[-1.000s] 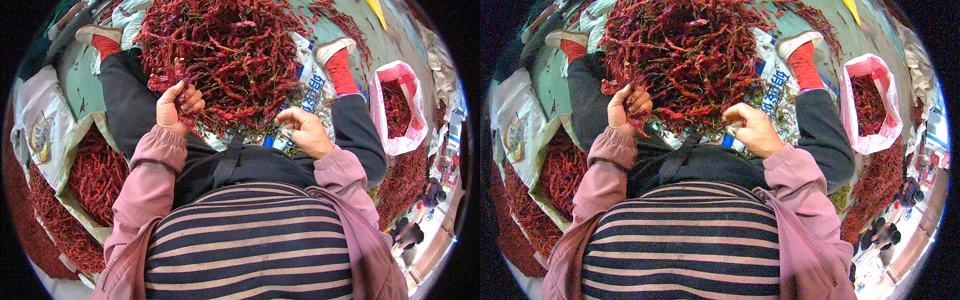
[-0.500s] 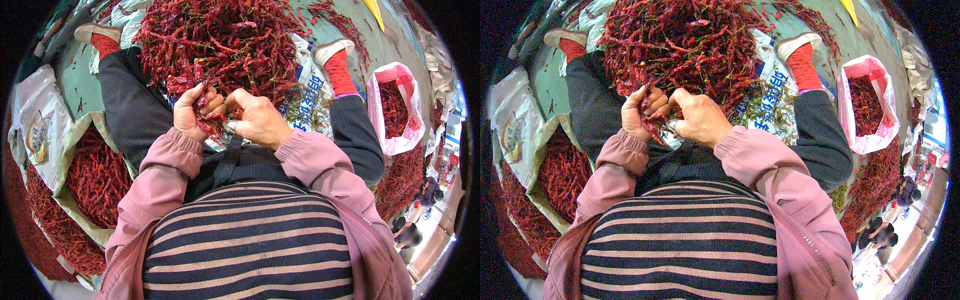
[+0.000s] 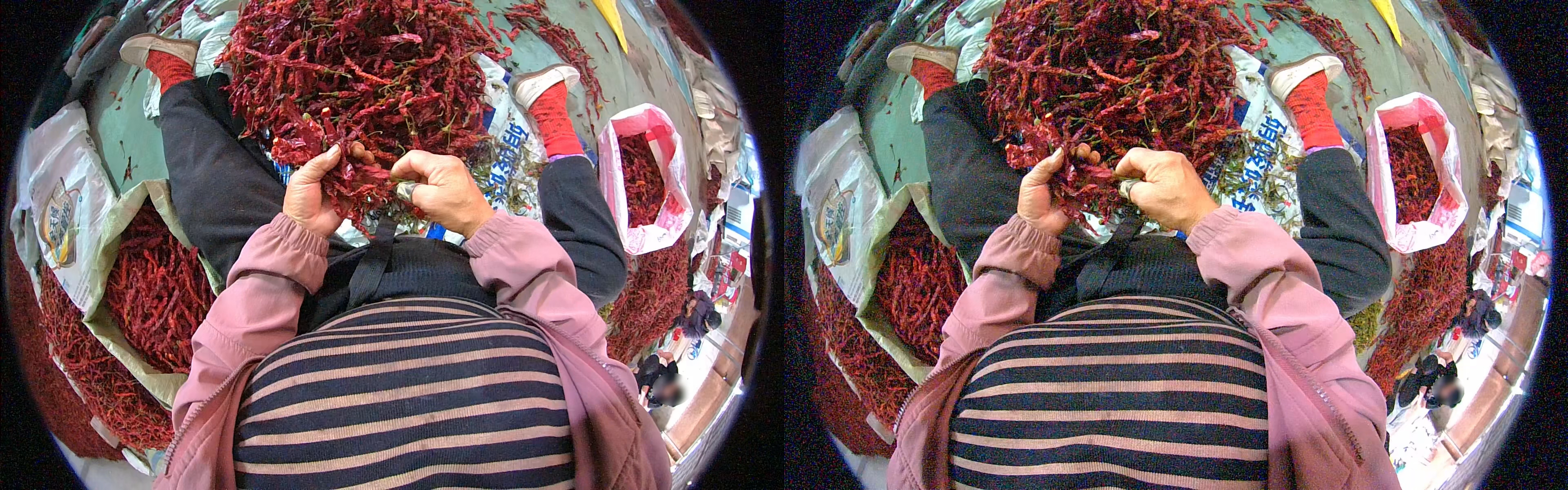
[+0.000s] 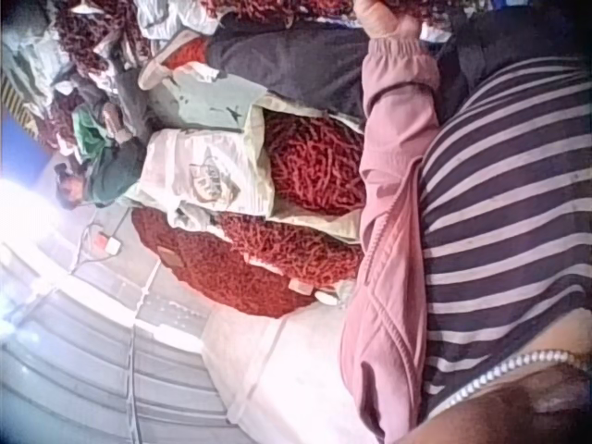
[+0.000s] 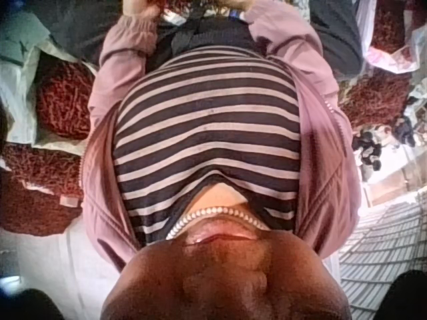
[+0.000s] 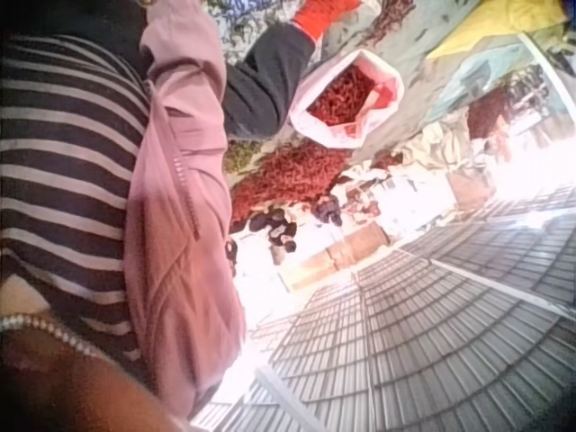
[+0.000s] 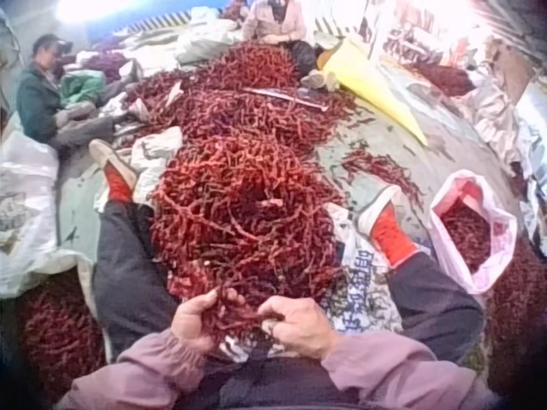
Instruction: The person sits on the floor and repeatedly picks up dried red chilies, removes the stems by hand, and places the de-stemmed chilies into a nearby bag. The task continues throughout the clip with consistent hand movements.
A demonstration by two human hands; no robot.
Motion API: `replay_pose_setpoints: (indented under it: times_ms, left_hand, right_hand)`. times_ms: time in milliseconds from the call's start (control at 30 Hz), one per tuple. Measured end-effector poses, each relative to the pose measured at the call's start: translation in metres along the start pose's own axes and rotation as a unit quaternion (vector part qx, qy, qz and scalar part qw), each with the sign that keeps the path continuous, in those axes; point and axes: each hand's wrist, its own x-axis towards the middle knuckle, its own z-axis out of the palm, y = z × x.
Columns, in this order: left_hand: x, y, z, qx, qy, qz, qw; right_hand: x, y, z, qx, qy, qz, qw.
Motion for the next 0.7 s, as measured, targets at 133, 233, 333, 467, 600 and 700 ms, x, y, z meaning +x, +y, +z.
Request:
replay_pose_setpoints:
  times_ms: [133,233,333,467,600,700]
  left_hand:
    - [-0.002,-0.003,0.001,0.023,0.026,0.000,0.999]
    - [-0.002,-0.005,0.001,0.033,0.039,0.002,0.999]
    - [-0.002,-0.006,-0.003,0.017,0.043,0.001,0.999]
    - [-0.003,-0.008,0.008,0.027,0.082,0.014,0.996]
    - [-0.003,-0.013,0.013,0.103,0.077,0.059,0.990]
    - [-0.004,-0.024,0.023,0.191,0.113,0.128,0.967]
  right_hand:
    - [0.000,0.009,-0.002,0.089,-0.037,0.017,0.995]
    - [-0.004,0.003,0.000,0.123,-0.054,0.050,0.990]
    - [-0.006,0.000,0.003,0.128,-0.063,0.050,0.989]
    - [-0.007,0.006,0.002,0.078,-0.049,0.028,0.995]
    - [-0.007,0.006,-0.001,-0.088,-0.031,-0.023,0.995]
    - [-0.007,0.011,0.004,-0.284,0.033,-0.107,0.952]
